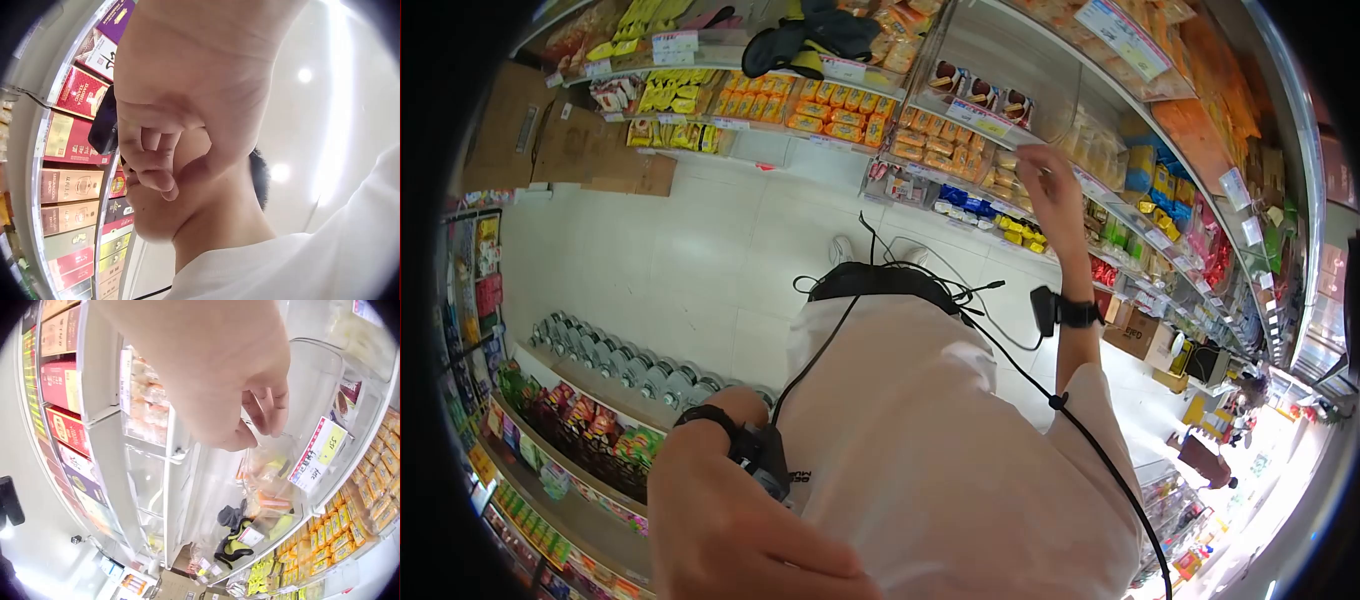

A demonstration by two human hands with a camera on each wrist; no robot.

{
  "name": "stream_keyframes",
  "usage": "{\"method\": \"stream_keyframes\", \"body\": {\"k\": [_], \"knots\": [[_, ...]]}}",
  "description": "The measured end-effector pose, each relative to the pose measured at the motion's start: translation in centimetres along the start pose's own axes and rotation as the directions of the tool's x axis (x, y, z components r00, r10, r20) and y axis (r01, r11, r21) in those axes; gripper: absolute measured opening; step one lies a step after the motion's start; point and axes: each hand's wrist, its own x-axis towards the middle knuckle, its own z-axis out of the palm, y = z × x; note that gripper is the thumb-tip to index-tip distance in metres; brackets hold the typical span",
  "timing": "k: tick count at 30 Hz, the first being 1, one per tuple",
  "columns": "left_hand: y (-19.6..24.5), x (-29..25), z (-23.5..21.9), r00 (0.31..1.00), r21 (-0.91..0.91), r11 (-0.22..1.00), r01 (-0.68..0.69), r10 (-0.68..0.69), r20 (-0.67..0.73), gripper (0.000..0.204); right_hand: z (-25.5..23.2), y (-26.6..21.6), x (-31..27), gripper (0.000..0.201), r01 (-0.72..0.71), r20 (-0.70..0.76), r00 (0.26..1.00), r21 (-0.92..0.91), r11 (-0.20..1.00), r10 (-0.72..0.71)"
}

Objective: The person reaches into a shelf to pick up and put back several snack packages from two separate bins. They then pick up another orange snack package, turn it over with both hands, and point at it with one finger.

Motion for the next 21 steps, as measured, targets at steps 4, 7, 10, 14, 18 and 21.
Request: {"method": "stream_keyframes", "body": {"k": [4,7,10,14,18,21], "knots": [[-0.5,0.7,-0.5,0.985,-0.063,0.994,0.087,-0.076,0.152,0.038,-1.5,0.2,-3.8,0.016,-0.011,-0.065,0.998,-0.020,1.000,0.010],[-1.5,1.5,-0.1,0.964,-0.042,0.987,0.152,-0.139,0.229,0.037,-2.8,0.1,-5.5,0.016,-0.062,-0.106,0.993,-0.003,0.998,0.061],[-3.2,2.8,1.5,0.952,0.021,0.985,0.169,-0.169,0.257,0.040,-4.0,0.1,-6.5,0.016,-0.091,-0.137,0.986,0.040,0.995,0.095],[-5.1,3.8,3.4,0.967,-0.007,0.990,0.142,-0.138,0.212,0.045,-5.2,0.8,-7.2,0.017,-0.079,-0.165,0.983,0.017,0.997,0.081],[-6.1,4.4,4.1,0.950,-0.089,0.975,0.204,-0.174,0.261,0.052,-6.3,0.4,-7.6,0.017,-0.070,-0.170,0.983,-0.022,0.997,0.065],[-7.1,4.3,2.9,0.910,-0.039,0.975,0.218,-0.189,0.368,0.044,-7.6,1.3,-8.2,0.016,0.033,-0.192,0.980,-0.145,0.989,-0.060]]}}
